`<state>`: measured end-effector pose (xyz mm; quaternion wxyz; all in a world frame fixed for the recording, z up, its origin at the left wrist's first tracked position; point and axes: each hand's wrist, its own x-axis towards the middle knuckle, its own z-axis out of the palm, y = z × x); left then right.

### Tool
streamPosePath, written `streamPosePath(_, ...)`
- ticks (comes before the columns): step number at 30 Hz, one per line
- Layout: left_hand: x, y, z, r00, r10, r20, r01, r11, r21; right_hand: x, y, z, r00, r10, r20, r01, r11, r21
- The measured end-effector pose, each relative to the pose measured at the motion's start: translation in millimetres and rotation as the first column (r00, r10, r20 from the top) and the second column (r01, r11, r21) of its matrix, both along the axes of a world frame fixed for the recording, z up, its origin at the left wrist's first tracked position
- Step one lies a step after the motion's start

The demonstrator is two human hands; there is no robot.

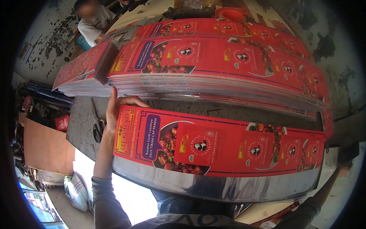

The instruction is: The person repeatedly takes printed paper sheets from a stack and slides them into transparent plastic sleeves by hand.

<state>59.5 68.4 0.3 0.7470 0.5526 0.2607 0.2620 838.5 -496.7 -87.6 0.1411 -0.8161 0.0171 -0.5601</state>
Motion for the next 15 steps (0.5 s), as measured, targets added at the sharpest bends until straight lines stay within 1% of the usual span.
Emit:
streamPosePath(6, 0.1, 0.2, 0.3, 1.000, 0.000, -0.003, 0.000, 1.000, -0.007, 0.3, -0.1, 0.5, 1.000, -0.016, -0.003, 0.016, 0.999, -0.030)
streamPosePath(8, 0.0, 0.3, 0.1, 1.000, -0.001, -0.003, 0.001, 1.000, -0.007, 1.1, 0.4, 0.2, 0.999, -0.025, -0.026, 0.026, 1.000, 0.018)
streamPosePath(12, -0.4, 0.9, -0.8, 1.000, 0.000, -0.012, 0.000, 1.000, 0.011, -1.6, 2.0, 0.9, 0.999, -0.017, -0.034, 0.018, 0.999, 0.031)
streamPosePath(15, -0.5, 0.8, -0.8, 1.000, -0.003, -0.007, 0.003, 1.000, 0.000, -3.8, 4.1, 0.1, 1.000, 0.004, -0.004, -0.003, 1.000, 0.024)
